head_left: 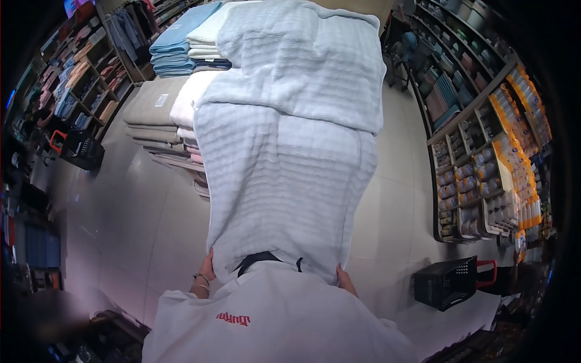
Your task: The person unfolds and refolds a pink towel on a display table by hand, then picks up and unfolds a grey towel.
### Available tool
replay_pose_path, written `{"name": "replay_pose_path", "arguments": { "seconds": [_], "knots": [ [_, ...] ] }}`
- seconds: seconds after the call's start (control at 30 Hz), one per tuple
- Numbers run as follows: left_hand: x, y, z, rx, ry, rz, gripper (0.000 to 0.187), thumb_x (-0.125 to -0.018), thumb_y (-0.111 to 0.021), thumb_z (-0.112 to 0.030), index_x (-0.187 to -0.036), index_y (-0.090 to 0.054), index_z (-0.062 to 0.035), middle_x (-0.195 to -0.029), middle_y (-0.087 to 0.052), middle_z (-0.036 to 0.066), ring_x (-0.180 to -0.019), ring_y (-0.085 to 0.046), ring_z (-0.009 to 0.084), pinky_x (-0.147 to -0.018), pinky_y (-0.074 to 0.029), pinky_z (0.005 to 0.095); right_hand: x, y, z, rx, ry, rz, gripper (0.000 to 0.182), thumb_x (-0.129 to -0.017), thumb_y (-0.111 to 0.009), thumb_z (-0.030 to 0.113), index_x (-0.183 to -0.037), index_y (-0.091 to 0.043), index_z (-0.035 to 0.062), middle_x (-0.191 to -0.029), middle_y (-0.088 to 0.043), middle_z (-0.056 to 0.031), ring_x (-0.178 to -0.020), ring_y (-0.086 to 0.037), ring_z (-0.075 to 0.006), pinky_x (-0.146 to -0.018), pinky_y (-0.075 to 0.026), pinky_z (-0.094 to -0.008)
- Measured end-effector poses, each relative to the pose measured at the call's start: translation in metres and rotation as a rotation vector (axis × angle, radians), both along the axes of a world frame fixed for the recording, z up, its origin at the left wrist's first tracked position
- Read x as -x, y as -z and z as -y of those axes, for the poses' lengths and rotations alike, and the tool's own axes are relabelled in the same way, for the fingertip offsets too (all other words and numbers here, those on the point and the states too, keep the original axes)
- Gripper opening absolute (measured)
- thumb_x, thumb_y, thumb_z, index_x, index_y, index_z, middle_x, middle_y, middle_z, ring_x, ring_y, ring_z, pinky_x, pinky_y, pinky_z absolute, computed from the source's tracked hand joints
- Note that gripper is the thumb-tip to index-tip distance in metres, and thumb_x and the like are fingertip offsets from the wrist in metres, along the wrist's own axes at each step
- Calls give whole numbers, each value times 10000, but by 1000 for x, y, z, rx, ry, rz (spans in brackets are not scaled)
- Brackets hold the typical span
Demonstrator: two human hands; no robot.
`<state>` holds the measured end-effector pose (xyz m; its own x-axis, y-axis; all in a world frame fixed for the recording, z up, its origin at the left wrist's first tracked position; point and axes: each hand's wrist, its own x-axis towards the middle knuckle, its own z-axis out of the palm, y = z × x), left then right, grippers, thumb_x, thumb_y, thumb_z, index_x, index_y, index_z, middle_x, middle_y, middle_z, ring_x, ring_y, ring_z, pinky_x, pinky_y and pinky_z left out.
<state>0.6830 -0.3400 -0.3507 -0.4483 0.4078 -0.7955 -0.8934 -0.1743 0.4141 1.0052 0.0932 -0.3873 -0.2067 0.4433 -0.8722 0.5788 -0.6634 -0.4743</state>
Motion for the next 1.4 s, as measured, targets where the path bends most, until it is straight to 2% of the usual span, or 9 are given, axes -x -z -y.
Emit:
{"name": "replay_pose_path", "arguments": {
  "seconds": [0.17,0.37,0.47,0.57,0.83,1.03,1.13,1.3,1.4],
  "knots": [
    [-1,-7,-10,119,317,29,647,-880,-582,-491,-1310,-472,-20,-1270,-562,87,-1162,-528,233,-1001,-404,377,17,-47,21,159,0,-137,779,-854,-624,454,-1375,-348,-55,-1344,-450,-229,-1133,-525,-386,-925,-439,-500],
    [1,-6,-7,-10,293,-285,516,-807,-599,-61,-1296,-453,15,-1251,-556,137,-1140,-538,259,-988,-414,357,13,7,17,-7,-238,-393,706,-819,-688,168,-1368,-307,-60,-1344,-425,-237,-1119,-528,-408,-873,-478,-527],
    [22,-33,-27,-43,-31,-498,512,-788,-561,-19,-1281,-427,12,-1227,-549,152,-1103,-552,269,-970,-425,364,29,19,12,-175,225,-248,613,-788,-651,-3,-1310,-331,-33,-1236,-475,-237,-1019,-573,-385,-788,-526,-504],
    [56,-51,-46,252,-196,-602,450,-836,-560,-43,-1259,-413,-3,-1189,-546,152,-1069,-562,260,-934,-450,369,66,-32,8,-377,472,-350,515,-808,-615,-31,-1246,-346,7,-1125,-502,-218,-930,-592,-333,-686,-549,-437],
    [123,-220,-93,-259,-424,-602,284,-915,-549,-142,-1152,-507,8,-1096,-600,118,-981,-607,233,-872,-492,348,112,-159,-85,-364,585,-982,275,-905,-557,117,-1168,-492,71,-1013,-581,-86,-951,-564,-206,-779,-478,-345],
    [120,-306,-67,-785,-455,-889,430,-914,-568,-178,-1282,-439,6,-1255,-546,141,-1098,-571,240,-955,-461,357,100,-298,-127,-500,666,-1482,378,-951,-458,235,-1289,-465,67,-1190,-577,-125,-1138,-528,-226,-992,-361,-497],
    [122,-316,-52,-824,-476,-1047,434,-913,-570,-178,-1284,-438,4,-1260,-542,141,-1103,-567,243,-958,-457,359,90,-343,-136,-668,436,-1786,428,-940,-454,252,-1323,-444,62,-1323,-497,-168,-1284,-410,-284,-1047,-266,-541],
    [135,-307,-28,-570,-626,-1165,441,-910,-572,-178,-1289,-436,2,-1266,-536,140,-1111,-560,246,-965,-451,362,101,-415,-109,-1268,359,-1595,687,-768,-641,223,-1335,-306,27,-1301,-435,-272,-1264,-392,-380,-1117,-214,-482],
    [144,-295,-23,-374,-699,-1165,444,-909,-573,-178,-1292,-435,1,-1271,-533,140,-1117,-555,248,-969,-448,363,122,-444,-89,-1813,469,-950,607,-801,-602,109,-1318,-292,40,-1365,-381,-290,-1286,-374,-385,-1119,-235,-490]
  ]
}}
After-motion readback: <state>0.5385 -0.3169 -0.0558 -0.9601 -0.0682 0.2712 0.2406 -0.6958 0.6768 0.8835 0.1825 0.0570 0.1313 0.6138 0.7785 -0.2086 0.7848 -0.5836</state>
